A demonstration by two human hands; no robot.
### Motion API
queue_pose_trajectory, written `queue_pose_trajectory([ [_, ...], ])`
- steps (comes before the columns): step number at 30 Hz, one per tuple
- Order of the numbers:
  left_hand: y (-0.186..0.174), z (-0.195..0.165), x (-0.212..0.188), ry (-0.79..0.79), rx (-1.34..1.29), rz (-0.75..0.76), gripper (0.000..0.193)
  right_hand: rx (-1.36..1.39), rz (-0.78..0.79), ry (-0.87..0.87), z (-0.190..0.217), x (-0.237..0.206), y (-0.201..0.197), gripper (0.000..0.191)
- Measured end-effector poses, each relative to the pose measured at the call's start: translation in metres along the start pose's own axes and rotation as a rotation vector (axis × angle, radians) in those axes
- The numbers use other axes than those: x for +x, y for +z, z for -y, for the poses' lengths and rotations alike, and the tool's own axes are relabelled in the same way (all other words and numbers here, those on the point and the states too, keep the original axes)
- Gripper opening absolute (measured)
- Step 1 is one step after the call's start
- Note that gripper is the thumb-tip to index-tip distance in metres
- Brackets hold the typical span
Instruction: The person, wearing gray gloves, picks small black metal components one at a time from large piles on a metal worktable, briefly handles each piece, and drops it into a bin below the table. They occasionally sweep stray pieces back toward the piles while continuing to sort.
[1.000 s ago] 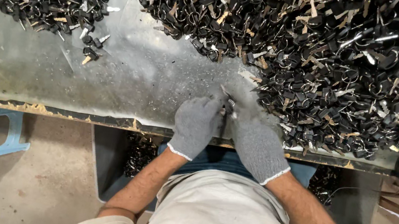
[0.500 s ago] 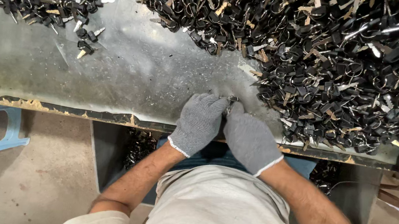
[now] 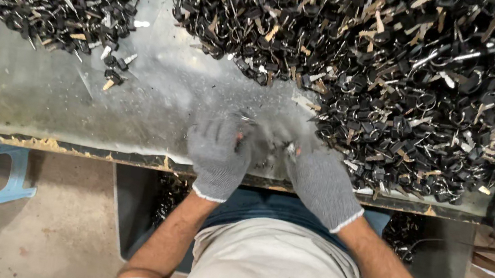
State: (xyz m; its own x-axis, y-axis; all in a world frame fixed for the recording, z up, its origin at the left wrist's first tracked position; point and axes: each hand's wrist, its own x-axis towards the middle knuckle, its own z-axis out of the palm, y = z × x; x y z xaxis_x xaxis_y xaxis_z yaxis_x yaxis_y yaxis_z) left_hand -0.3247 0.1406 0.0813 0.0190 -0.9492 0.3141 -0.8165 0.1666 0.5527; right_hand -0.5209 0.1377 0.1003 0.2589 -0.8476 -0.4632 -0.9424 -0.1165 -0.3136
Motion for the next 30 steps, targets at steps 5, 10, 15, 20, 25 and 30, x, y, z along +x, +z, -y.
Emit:
queue_pose_trajectory([
  [5,0.019,-0.010,0.050,0.338,-0.088,0.004,0.026,-0.079,-0.211,-0.120,0.003,-0.005,0.011,0.046],
  [10,0.066,-0.003,0.080,0.540,-0.037,0.111,0.030,-0.061,-0.253,-0.109,0.000,-0.012,0.012,0.075],
  [15,0.057,0.002,0.049,0.512,0.055,0.207,0.009,0.032,-0.161,-0.112,-0.008,-0.025,0.007,0.094],
  [20,0.028,-0.010,0.013,0.338,-0.064,0.269,0.034,0.156,-0.378,-0.320,-0.014,-0.023,0.015,0.091],
  [25,0.015,-0.015,0.000,-0.088,-0.270,0.227,0.040,-0.128,-0.036,-0.062,-0.013,-0.018,0.019,0.035],
  [30,0.024,-0.013,0.024,0.331,0.048,0.110,0.035,-0.102,-0.477,-0.377,-0.003,-0.019,0.010,0.056],
])
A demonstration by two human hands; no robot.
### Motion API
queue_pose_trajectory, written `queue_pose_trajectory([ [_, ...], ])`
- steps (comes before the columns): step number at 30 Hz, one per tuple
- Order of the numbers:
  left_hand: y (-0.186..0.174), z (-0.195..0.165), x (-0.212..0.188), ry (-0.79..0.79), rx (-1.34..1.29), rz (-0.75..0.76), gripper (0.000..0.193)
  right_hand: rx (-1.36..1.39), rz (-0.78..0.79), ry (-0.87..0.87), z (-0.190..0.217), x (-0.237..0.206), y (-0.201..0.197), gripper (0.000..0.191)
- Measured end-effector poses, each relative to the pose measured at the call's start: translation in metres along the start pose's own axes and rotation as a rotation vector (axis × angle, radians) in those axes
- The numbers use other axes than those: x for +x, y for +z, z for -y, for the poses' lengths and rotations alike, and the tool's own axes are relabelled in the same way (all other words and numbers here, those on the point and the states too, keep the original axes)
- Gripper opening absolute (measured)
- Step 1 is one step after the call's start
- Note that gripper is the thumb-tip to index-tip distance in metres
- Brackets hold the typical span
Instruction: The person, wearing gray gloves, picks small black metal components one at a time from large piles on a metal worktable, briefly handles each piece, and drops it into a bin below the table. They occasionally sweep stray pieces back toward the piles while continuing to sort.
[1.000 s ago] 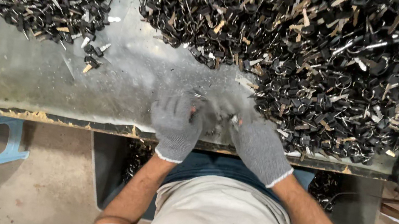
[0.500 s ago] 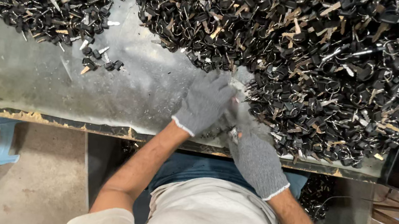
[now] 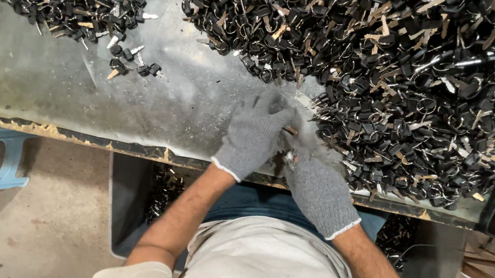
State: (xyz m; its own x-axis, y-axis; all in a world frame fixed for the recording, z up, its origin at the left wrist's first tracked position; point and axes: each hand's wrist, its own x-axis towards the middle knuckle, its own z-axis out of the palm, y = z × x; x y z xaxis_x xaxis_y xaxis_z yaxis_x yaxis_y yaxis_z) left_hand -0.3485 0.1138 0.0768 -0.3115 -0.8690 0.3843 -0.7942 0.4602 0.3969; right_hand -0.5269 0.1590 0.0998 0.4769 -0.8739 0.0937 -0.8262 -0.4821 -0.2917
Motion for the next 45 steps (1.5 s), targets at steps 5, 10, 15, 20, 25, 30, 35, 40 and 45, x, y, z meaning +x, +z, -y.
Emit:
queue_pose_trajectory([
  [5,0.000,0.019,0.006,-0.037,-0.286,0.262,0.033,0.042,0.529,0.359,0.002,-0.001,-0.003,0.047],
  [10,0.013,0.027,-0.003,0.031,-0.099,0.320,0.026,-0.059,0.402,0.190,-0.001,-0.005,0.004,0.048],
  [15,0.026,0.022,-0.011,0.216,-0.032,-0.015,0.030,0.109,0.190,0.124,-0.002,-0.002,0.006,0.057],
  [20,0.018,0.019,-0.025,0.118,-0.182,0.041,0.029,0.021,0.198,0.063,0.002,-0.004,-0.006,0.039],
  [25,0.015,0.014,-0.030,-0.145,-0.286,0.148,0.028,0.228,0.580,0.227,0.016,0.000,-0.009,0.044],
  [30,0.014,0.005,-0.035,-0.136,-0.392,0.058,0.030,-0.095,0.630,0.232,0.011,0.007,-0.001,0.025],
  [35,0.012,0.009,-0.036,-0.237,-0.252,0.205,0.028,-0.132,0.261,0.164,-0.006,0.003,0.009,0.047],
  [40,0.017,0.009,-0.036,-0.104,-0.190,0.153,0.025,-0.141,0.121,0.212,0.007,0.016,0.018,0.025],
  [45,0.015,0.013,-0.037,-0.055,-0.175,0.133,0.033,-0.097,0.499,0.287,0.004,0.036,0.001,0.037],
])
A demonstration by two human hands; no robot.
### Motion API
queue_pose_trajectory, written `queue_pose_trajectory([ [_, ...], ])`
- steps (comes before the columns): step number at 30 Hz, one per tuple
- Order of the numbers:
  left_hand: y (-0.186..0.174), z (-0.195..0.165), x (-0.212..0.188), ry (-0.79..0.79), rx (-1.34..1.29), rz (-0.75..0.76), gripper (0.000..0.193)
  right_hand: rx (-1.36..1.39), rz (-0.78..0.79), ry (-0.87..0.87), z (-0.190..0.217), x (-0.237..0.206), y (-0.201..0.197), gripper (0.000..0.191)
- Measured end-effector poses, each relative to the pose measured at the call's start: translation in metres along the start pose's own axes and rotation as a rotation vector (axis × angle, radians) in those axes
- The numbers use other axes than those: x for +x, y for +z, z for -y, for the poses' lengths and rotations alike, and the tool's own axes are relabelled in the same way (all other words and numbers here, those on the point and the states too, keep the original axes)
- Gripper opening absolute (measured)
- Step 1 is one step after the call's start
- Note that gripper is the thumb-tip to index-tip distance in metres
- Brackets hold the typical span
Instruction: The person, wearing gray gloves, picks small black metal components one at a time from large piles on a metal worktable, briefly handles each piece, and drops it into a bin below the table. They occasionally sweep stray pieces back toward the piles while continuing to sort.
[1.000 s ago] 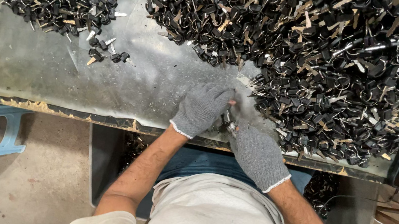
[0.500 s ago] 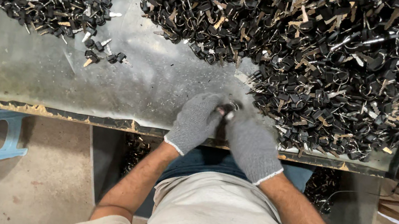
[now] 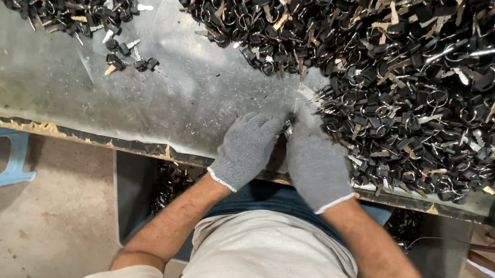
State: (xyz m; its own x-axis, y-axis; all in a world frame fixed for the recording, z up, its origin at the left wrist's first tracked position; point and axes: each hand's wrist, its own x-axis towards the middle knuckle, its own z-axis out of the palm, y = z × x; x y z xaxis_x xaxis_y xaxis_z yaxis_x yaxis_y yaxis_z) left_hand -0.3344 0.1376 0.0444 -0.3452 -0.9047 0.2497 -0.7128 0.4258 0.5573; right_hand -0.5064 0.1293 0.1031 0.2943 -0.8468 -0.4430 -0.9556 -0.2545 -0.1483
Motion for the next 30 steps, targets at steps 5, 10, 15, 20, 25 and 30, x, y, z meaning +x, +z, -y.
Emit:
queue_pose_trajectory([
  [5,-0.004,0.000,-0.002,-0.055,0.060,-0.020,0.036,0.196,-0.178,-0.029,-0.005,-0.002,0.002,0.035],
  [10,0.000,-0.006,-0.010,-0.085,0.090,-0.071,0.017,-0.042,-0.333,-0.164,-0.008,-0.016,0.024,0.024],
  [15,0.001,0.001,-0.011,-0.006,0.006,-0.140,0.027,-0.044,-0.361,-0.096,0.001,-0.018,0.029,0.018],
  [20,0.002,-0.013,-0.014,-0.144,0.005,-0.008,0.016,0.040,-0.066,-0.104,0.000,-0.007,0.013,0.020],
  [25,-0.027,-0.002,-0.013,-0.293,-0.072,0.146,0.018,0.281,0.041,-0.121,-0.009,-0.012,0.001,0.019],
  [30,-0.021,0.005,0.020,0.042,-0.133,-0.095,0.033,0.304,-0.013,-0.191,0.012,-0.025,0.015,0.045],
])
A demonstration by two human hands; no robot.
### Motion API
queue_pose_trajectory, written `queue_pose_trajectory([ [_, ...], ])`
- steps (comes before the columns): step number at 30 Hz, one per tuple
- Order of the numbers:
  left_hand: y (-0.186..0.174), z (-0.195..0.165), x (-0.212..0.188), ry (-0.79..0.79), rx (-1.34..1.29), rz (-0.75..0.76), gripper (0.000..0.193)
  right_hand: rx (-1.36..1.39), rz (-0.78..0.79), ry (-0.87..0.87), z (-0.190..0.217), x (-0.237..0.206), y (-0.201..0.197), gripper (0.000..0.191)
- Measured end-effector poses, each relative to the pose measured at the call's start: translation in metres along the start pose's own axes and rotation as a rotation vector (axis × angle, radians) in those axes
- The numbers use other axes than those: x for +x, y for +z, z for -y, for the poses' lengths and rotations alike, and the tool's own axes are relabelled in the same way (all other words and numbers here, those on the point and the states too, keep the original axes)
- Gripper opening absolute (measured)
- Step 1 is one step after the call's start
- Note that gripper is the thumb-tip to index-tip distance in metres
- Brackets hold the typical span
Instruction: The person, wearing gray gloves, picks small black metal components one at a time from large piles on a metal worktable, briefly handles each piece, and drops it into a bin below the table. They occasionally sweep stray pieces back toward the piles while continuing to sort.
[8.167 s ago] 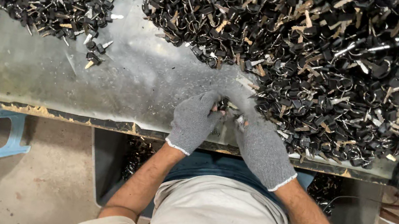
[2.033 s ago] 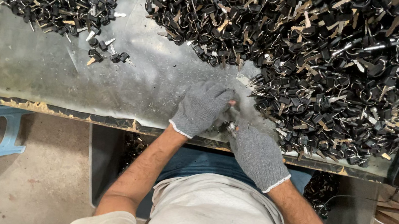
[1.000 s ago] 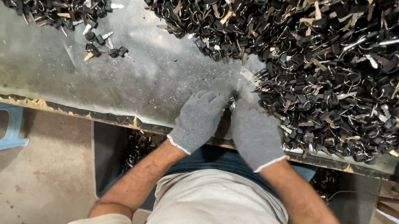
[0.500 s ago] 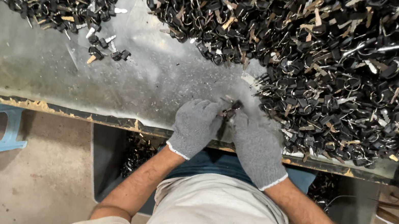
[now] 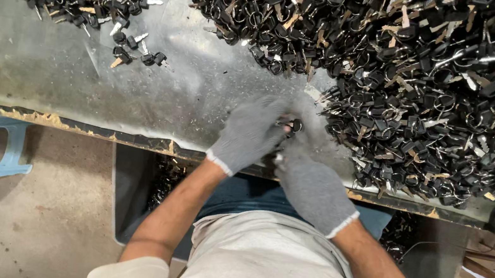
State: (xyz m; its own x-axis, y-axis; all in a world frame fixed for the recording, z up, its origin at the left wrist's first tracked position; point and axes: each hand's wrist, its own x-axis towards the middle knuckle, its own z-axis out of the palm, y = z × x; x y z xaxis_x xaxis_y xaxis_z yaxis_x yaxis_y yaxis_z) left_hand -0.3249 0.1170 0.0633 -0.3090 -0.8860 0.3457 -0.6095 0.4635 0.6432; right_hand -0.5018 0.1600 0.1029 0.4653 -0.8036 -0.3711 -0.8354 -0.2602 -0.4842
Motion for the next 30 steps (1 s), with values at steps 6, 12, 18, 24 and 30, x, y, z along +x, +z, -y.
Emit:
queue_pose_trajectory([
  [6,0.013,0.003,0.005,-0.199,-0.117,0.260,0.012,-0.206,-0.024,0.170,-0.009,-0.001,-0.003,0.021],
  [12,0.014,0.005,-0.016,-0.110,0.058,0.083,0.028,-0.010,-0.162,0.151,-0.021,0.004,-0.014,0.034],
  [18,0.024,0.007,-0.018,-0.044,0.135,0.088,0.021,-0.347,-0.129,0.191,-0.008,0.023,-0.003,0.022],
  [24,0.015,0.010,-0.015,-0.084,0.045,0.040,0.030,-0.211,-0.134,-0.008,-0.028,0.020,-0.015,0.029],
  [30,0.018,0.005,-0.014,-0.136,0.128,0.164,0.016,-0.323,-0.010,0.236,-0.014,0.021,0.002,0.044],
])
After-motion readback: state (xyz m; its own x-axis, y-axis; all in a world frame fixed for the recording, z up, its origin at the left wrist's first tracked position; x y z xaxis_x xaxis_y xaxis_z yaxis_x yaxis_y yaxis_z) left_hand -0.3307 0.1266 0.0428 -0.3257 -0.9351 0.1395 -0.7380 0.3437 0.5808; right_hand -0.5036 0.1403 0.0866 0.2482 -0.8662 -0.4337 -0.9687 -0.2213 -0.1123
